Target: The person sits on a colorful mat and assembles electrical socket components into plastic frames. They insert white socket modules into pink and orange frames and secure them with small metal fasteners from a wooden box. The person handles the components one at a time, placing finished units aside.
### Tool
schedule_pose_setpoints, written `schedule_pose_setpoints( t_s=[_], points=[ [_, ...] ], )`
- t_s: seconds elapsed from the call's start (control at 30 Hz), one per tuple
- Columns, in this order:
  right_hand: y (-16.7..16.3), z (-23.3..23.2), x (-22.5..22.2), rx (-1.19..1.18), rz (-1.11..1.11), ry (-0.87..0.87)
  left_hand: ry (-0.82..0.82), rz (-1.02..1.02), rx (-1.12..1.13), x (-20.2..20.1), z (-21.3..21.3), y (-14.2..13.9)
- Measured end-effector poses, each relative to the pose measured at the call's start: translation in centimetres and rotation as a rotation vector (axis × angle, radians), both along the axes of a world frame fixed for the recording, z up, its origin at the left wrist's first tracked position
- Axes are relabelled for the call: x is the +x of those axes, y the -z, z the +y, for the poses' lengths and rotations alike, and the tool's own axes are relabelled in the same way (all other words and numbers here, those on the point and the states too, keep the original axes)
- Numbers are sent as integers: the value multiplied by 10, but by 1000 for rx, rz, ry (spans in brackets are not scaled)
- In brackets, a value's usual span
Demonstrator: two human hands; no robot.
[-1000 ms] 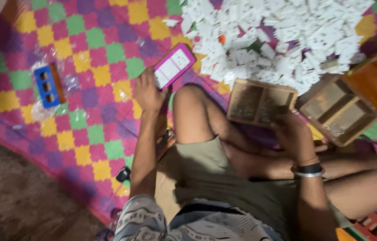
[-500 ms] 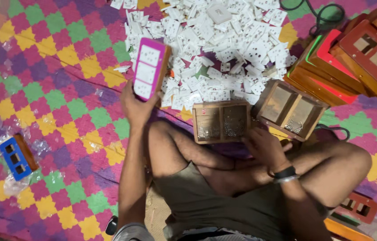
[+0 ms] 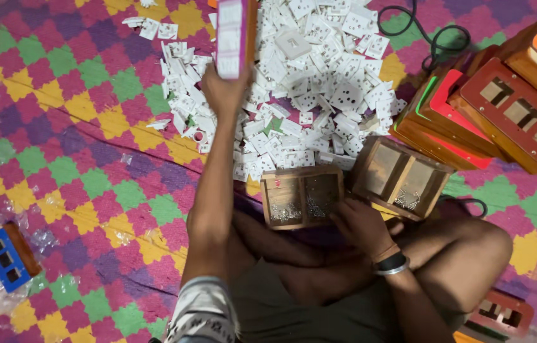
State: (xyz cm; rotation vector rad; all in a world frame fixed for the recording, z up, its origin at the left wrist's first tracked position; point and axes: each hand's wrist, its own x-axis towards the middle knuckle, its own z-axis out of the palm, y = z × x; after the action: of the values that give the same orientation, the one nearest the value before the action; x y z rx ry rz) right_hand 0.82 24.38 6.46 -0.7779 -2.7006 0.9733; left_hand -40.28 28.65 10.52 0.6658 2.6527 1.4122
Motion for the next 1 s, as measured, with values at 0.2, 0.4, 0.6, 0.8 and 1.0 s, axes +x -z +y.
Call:
schedule_pose_setpoints(
  t_s=[0.2,0.4,0.6,0.8,1.0],
  points=[
    [9,6,6,21,-55,11,261,272,0,-27,79,0],
    [16,1,31,10,0,-6,363,215,-32,53,52,40],
    [24,-7,57,23,90,-14,577,222,96,170,43,41],
    [22,-8,84,11,119,18,956,370,394,302,103,-37],
    [29,-4,97,-31,177,67,1419,598,73,402,219,-113]
  ],
)
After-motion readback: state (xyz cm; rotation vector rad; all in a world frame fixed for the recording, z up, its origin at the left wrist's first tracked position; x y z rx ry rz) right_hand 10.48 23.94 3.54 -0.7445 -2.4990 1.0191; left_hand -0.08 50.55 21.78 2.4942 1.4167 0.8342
